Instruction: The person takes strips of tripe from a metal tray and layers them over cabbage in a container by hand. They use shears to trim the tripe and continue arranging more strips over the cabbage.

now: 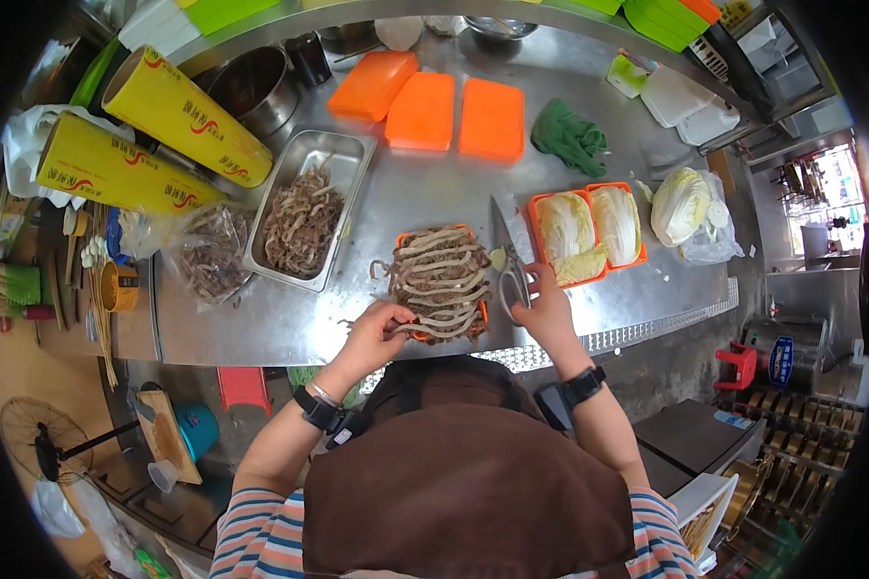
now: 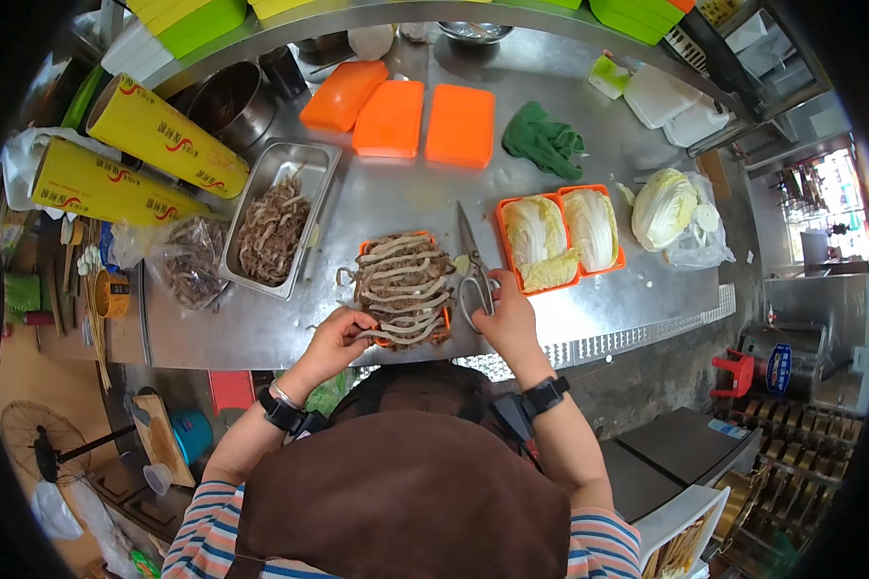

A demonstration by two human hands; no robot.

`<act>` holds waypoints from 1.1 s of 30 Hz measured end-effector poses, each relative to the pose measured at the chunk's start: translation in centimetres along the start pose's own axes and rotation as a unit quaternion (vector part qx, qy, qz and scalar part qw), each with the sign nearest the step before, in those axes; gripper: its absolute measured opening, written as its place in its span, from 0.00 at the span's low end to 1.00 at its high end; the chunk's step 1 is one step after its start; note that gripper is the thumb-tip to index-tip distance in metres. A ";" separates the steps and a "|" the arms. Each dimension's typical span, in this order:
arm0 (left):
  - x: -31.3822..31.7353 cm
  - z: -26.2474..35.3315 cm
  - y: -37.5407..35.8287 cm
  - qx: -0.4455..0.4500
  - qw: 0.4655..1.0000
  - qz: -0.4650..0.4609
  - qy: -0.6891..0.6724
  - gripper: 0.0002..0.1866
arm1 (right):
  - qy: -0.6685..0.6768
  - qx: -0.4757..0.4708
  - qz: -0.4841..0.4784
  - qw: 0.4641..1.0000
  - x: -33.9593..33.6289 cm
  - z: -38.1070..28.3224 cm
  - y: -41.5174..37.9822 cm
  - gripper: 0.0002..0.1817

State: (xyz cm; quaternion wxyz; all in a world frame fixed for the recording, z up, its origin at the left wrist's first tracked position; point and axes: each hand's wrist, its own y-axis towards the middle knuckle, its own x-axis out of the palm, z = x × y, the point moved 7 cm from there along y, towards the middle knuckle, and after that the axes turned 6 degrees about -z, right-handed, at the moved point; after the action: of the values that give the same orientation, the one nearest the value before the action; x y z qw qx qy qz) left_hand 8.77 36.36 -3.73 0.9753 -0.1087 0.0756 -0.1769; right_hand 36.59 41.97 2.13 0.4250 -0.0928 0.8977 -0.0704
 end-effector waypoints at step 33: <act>0.0 -0.2 -0.5 -0.058 0.997 0.004 -0.058 0.05 | 0.424 0.221 -0.416 0.773 7.1 -4.7 -12.3 0.25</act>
State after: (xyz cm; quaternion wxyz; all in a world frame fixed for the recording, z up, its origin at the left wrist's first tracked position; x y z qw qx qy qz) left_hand 8.59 35.85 -3.84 0.9707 -0.1745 0.0296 -0.1622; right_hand 29.87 28.64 2.28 -0.0607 -0.3216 0.8202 -0.4692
